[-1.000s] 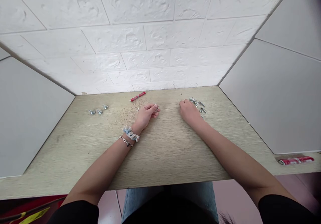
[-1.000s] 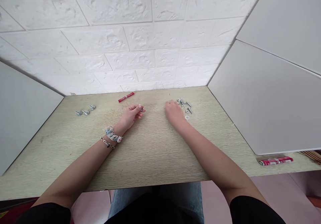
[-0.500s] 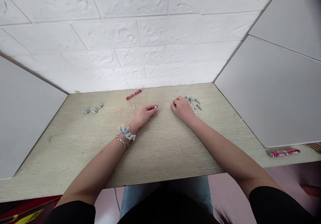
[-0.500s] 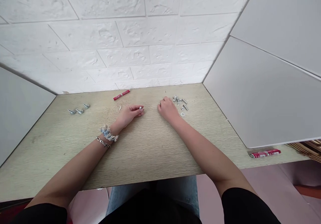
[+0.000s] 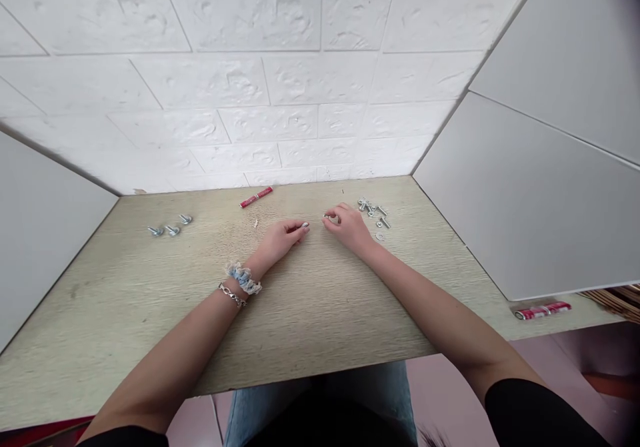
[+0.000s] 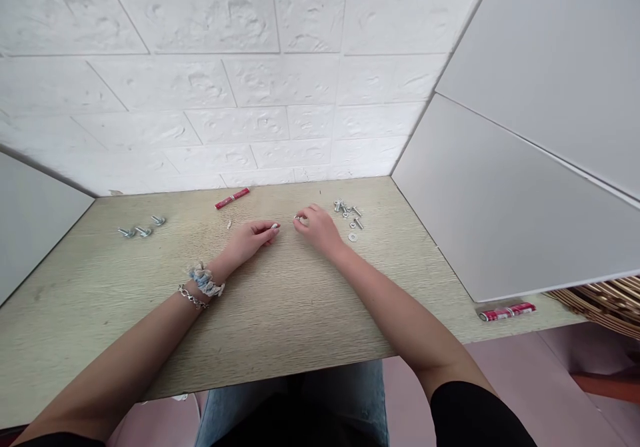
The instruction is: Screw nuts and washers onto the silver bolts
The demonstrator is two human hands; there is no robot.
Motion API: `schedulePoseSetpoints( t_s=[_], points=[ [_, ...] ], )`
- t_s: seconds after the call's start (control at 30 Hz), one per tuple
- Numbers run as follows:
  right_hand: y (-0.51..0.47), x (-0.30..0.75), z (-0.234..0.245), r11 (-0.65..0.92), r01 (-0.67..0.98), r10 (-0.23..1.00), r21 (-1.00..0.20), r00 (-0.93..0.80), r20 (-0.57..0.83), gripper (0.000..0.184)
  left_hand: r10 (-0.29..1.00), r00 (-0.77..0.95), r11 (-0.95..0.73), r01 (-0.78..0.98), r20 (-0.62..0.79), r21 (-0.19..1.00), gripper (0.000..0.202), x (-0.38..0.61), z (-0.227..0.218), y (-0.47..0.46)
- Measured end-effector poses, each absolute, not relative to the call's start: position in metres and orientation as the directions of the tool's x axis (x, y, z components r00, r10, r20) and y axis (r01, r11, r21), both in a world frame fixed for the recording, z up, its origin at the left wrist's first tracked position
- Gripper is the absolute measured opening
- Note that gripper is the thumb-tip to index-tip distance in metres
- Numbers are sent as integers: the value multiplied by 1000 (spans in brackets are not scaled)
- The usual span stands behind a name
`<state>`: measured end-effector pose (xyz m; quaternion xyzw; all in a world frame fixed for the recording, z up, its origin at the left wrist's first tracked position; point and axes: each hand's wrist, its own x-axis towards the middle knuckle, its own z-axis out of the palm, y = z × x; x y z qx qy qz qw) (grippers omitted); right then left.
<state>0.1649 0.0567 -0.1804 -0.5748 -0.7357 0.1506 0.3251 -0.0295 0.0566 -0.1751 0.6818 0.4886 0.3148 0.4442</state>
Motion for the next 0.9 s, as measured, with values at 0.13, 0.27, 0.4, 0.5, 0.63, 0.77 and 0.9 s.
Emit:
schedulePoseSetpoints(
  t_s=[0.13, 0.27, 0.4, 0.5, 0.63, 0.77, 0.9],
  points=[
    [49, 150, -185, 224, 448, 971, -865, -26, 238, 27, 934, 351, -228, 456, 62, 860, 27, -28, -170, 53],
    [44, 143, -185, 267, 416, 964, -869, -122, 237, 23, 925, 369, -272, 476, 91, 836, 28, -27, -167, 51],
    [43, 143, -182, 293, 468, 955, -834, -184, 232, 20, 926, 364, -282, 488, 100, 826, 26, -26, -167, 50],
    [43, 144, -182, 315, 495, 947, -810, -215, 238, 21, 933, 348, -262, 478, 93, 838, 26, -26, -168, 49],
    [44, 146, -183, 351, 505, 933, -789, -258, 250, 22, 931, 354, -258, 473, 86, 843, 27, -27, -169, 50],
    [45, 146, -183, 379, 501, 919, -778, -301, 253, 24, 922, 385, -245, 501, 40, 830, 29, -32, -174, 55],
    [44, 145, -182, 404, 522, 911, -752, -309, 275, 24, 917, 398, -246, 520, 23, 818, 27, -34, -175, 55]
  ],
)
